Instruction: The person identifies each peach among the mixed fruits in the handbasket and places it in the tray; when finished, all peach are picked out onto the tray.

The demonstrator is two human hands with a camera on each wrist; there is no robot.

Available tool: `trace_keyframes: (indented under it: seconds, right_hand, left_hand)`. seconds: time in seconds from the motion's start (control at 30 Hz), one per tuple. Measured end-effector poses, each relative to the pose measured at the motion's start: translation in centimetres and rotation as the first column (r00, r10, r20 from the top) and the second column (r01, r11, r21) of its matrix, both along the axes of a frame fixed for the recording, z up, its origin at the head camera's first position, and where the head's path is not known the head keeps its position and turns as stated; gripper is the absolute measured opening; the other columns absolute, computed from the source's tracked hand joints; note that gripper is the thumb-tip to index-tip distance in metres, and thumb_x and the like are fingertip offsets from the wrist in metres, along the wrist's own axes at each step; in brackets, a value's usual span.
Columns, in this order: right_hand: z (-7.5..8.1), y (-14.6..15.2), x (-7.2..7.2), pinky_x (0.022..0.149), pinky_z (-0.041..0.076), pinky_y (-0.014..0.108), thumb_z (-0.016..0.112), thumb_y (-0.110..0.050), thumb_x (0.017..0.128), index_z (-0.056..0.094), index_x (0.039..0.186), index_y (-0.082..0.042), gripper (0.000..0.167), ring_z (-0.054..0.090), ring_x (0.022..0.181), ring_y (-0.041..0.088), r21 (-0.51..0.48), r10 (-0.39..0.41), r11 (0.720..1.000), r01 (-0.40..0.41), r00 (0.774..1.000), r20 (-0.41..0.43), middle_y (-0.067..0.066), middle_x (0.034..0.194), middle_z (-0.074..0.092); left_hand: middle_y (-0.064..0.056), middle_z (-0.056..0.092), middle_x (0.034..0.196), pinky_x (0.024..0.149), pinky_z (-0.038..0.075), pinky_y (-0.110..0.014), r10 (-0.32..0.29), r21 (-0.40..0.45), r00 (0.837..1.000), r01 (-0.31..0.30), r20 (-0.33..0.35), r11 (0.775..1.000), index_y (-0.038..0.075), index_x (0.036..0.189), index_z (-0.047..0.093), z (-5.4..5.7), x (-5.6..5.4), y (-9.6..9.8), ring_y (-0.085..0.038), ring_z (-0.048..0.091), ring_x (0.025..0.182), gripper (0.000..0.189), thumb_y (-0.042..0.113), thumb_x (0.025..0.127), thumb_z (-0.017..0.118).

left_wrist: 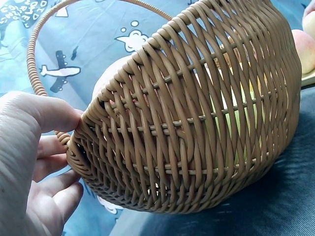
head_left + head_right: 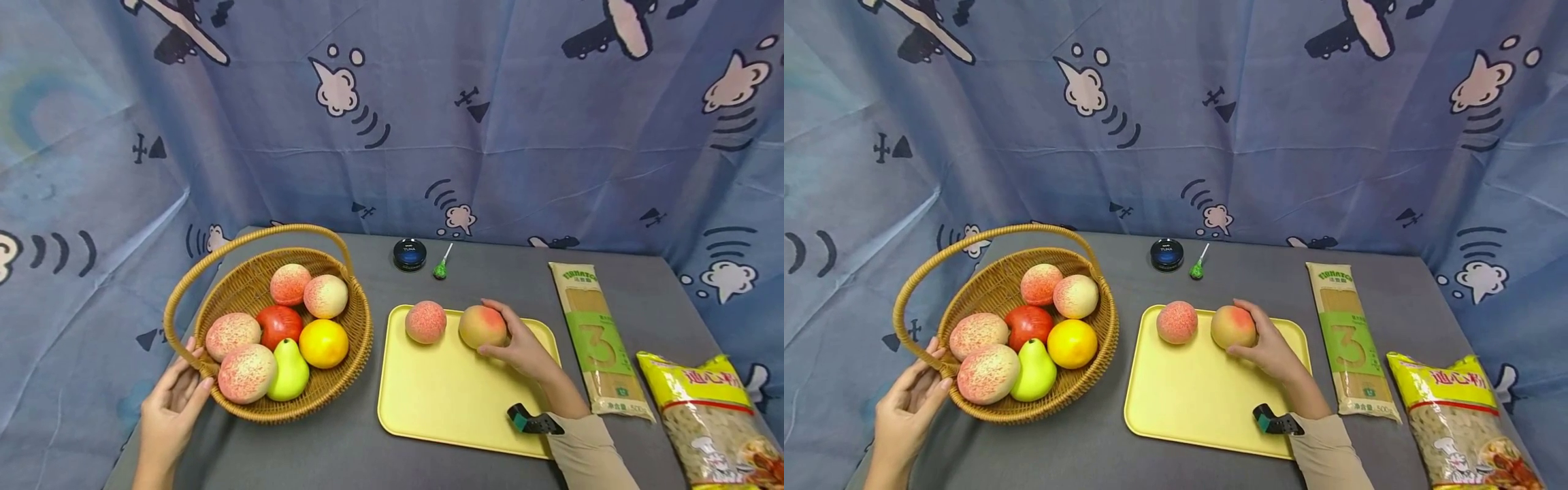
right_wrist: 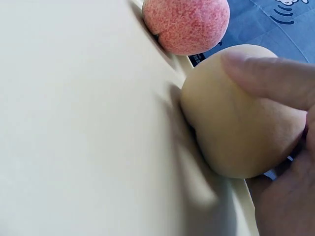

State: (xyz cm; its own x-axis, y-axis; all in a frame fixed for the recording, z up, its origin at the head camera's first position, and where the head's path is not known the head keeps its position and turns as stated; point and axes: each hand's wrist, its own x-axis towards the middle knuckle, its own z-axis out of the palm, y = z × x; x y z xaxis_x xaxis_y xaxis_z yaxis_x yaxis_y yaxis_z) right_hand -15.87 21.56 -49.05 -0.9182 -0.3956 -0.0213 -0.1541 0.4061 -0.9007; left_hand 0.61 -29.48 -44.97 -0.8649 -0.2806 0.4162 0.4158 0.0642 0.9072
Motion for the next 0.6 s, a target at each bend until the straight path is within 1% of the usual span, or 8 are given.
trace_keyframes:
  seconds: [0.13,0.17,0.27,0.33,0.43,0.5,0.57,0.6]
  right_hand:
    - [-0.1,0.0,-0.1,0.091,0.041,0.015,0.079,-0.015,0.077,0.023,0.151,-0.014,0.093,0.043,0.124,0.031,0.034,0.005,0.999,-0.006,1.0,0.019,0.017,0.147,0.034]
    - [-0.1,0.0,-0.1,0.091,0.04,0.014,0.079,-0.015,0.077,0.021,0.151,-0.014,0.094,0.044,0.125,0.027,0.035,0.005,0.999,-0.006,1.0,0.022,0.017,0.147,0.034]
    - [0.3,0.0,-0.1,0.092,0.037,0.008,0.079,-0.015,0.078,0.018,0.152,-0.013,0.096,0.04,0.129,0.029,0.012,0.004,1.0,-0.005,1.0,0.025,0.019,0.151,0.028]
    - [0.7,-0.1,-0.1,0.102,0.036,0.013,0.078,-0.013,0.078,0.018,0.152,-0.012,0.096,0.035,0.134,0.033,0.002,-0.004,1.0,0.004,1.0,0.011,0.02,0.153,0.024]
    - [1.8,-0.2,-0.2,0.112,0.024,0.011,0.077,-0.008,0.079,0.019,0.151,-0.008,0.093,0.019,0.141,0.042,-0.015,-0.027,1.0,0.026,0.998,-0.054,0.021,0.155,0.018]
    - [2.6,-0.4,-0.2,0.114,0.018,0.01,0.076,-0.004,0.078,0.02,0.151,-0.007,0.092,0.013,0.142,0.042,-0.034,-0.045,0.999,0.041,0.992,-0.121,0.021,0.155,0.018]
    - [3.5,-0.8,-0.2,0.109,0.016,0.001,0.075,0.002,0.077,0.022,0.15,-0.006,0.091,0.011,0.143,0.039,-0.074,-0.055,0.996,0.042,0.981,-0.185,0.021,0.155,0.019]
    - [4.0,-1.1,-0.2,0.109,0.016,0.001,0.074,0.005,0.077,0.022,0.15,-0.006,0.091,0.011,0.144,0.036,-0.101,-0.053,0.994,0.032,0.976,-0.21,0.021,0.155,0.019]
  left_hand:
    - [-0.012,0.048,0.142,0.103,0.04,-0.015,0.02,-0.01,0.999,-0.02,0.027,1.0,-0.025,0.128,0.039,0.0,0.1,0.0,-0.011,0.043,0.134,0.047,-0.027,0.082,0.049]
    - [-0.012,0.049,0.142,0.103,0.04,-0.014,0.023,-0.014,0.999,-0.023,0.031,1.0,-0.025,0.128,0.039,0.1,0.1,0.0,-0.012,0.043,0.134,0.047,-0.027,0.082,0.049]
    - [-0.011,0.05,0.14,0.103,0.04,-0.015,0.015,-0.016,1.0,-0.014,0.024,1.0,-0.025,0.128,0.04,0.1,0.1,0.0,-0.012,0.041,0.136,0.046,-0.027,0.082,0.049]
    - [-0.011,0.051,0.139,0.103,0.039,-0.015,0.013,-0.017,1.0,-0.013,0.024,1.0,-0.025,0.128,0.04,0.1,0.1,0.0,-0.012,0.04,0.136,0.046,-0.027,0.083,0.049]
    - [-0.012,0.049,0.141,0.104,0.039,-0.015,0.011,-0.028,1.0,-0.01,0.029,1.0,-0.025,0.128,0.039,0.1,0.1,0.0,-0.012,0.041,0.135,0.047,-0.027,0.083,0.048]
    - [-0.013,0.046,0.144,0.104,0.039,-0.015,0.019,-0.04,0.999,-0.017,0.048,0.999,-0.024,0.129,0.039,0.2,0.1,-0.1,-0.011,0.042,0.134,0.047,-0.027,0.083,0.048]
    - [-0.014,0.043,0.146,0.103,0.039,-0.014,0.033,-0.059,0.997,-0.029,0.074,0.998,-0.023,0.13,0.039,0.2,0.1,-0.1,-0.01,0.043,0.134,0.048,-0.026,0.083,0.049]
    - [-0.015,0.042,0.147,0.103,0.039,-0.014,0.042,-0.067,0.995,-0.036,0.089,0.997,-0.022,0.13,0.04,0.2,0.1,-0.2,-0.01,0.042,0.134,0.048,-0.025,0.084,0.05]
